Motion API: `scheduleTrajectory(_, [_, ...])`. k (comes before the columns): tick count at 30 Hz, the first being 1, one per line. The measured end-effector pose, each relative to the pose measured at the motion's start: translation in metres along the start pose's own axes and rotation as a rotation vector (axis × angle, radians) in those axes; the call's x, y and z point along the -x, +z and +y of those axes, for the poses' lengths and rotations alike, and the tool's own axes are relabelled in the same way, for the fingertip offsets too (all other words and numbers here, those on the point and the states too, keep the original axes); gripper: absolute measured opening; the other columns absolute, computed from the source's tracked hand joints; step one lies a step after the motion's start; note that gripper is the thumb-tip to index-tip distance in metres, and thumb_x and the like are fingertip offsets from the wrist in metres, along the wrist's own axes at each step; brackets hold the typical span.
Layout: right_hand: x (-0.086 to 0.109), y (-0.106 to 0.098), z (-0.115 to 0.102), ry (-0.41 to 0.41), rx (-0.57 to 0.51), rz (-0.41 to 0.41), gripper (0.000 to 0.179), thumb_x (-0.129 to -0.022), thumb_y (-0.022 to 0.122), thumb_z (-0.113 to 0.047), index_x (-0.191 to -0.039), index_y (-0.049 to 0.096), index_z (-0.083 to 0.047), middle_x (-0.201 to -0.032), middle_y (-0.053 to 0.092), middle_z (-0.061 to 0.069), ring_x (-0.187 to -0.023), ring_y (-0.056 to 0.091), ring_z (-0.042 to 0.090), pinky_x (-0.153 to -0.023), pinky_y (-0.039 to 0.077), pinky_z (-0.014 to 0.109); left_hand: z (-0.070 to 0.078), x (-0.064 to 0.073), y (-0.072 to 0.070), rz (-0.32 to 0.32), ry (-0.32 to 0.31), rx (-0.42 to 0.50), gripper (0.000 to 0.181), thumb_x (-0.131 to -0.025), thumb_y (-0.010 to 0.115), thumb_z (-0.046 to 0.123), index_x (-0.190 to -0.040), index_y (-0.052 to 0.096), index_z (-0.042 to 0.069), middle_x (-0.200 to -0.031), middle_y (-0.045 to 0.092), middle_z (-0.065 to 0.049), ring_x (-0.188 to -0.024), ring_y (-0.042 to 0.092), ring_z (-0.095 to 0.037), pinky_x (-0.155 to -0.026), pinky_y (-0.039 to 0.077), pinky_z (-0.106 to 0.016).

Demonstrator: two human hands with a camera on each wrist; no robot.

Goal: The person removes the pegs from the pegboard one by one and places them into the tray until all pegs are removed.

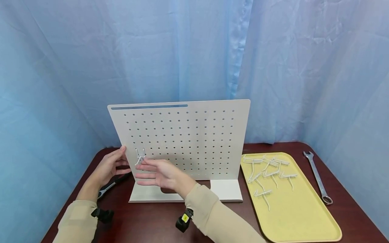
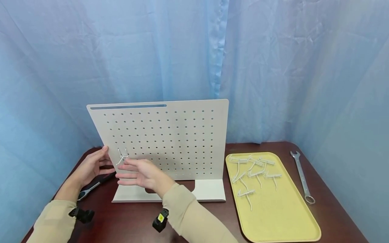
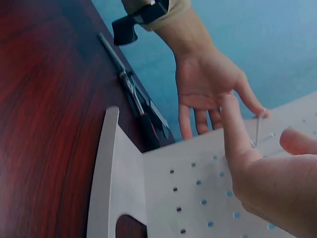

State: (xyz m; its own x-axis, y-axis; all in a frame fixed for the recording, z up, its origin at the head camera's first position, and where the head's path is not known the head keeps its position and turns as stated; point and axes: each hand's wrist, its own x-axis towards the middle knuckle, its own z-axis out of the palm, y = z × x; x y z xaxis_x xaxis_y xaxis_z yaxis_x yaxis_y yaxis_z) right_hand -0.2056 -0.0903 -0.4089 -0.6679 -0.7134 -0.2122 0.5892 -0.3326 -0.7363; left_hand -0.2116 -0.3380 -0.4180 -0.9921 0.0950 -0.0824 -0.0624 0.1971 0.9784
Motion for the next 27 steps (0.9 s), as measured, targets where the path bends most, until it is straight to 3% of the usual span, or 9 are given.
scheduleTrajectory(6, [-0.007,0.009,0.004,-0.001,-0.091,0.043,0.044,-0.108,0.05,-0.022,-0.142,0.048,0.006,-0.145,0.051,0.026,-0.13,0.054,0.041,-0.108,0.043,0.052,0.0,0.001,0.0,0.004,-0.008,-0.017,0.059,-0.106,0.046,0.052,-0.137,0.052,0.002,-0.11,0.064,-0.01,-0.097,0.067,-0.022,-0.083,0.06,-0.046])
scheduleTrajectory(9, [-0.011,0.012,0.005,-0.003,-0.054,0.043,0.044,-0.108,0.051,-0.022,-0.141,0.048,0.006,-0.143,0.054,0.026,-0.127,0.058,0.039,-0.105,0.046,0.051,0.001,0.001,0.0,-0.001,0.002,-0.017,0.06,-0.106,0.045,0.051,-0.139,0.05,0.002,-0.11,0.064,-0.012,-0.097,0.067,-0.022,-0.083,0.06,-0.047])
scheduleTrajectory(14, [-0.015,0.016,0.006,-0.017,0.037,0.066,0.036,-0.106,0.056,-0.024,-0.127,0.058,0.005,-0.134,0.061,0.024,-0.114,0.067,0.036,-0.095,0.055,0.049,0.0,0.0,0.0,0.001,0.0,-0.024,0.06,-0.106,0.045,0.052,-0.139,0.051,0.003,-0.11,0.064,-0.012,-0.097,0.067,-0.023,-0.082,0.06,-0.046])
scheduleTrajectory(27, [-0.02,0.02,0.008,-0.062,0.027,0.099,0.037,-0.103,0.06,-0.013,-0.135,0.055,0.005,-0.128,0.066,0.021,-0.114,0.067,0.033,-0.094,0.055,0.045,0.001,-0.001,0.001,0.018,-0.023,-0.02,0.053,-0.105,0.046,0.054,-0.12,0.059,0.004,-0.108,0.063,-0.012,-0.095,0.067,-0.022,-0.082,0.061,-0.044])
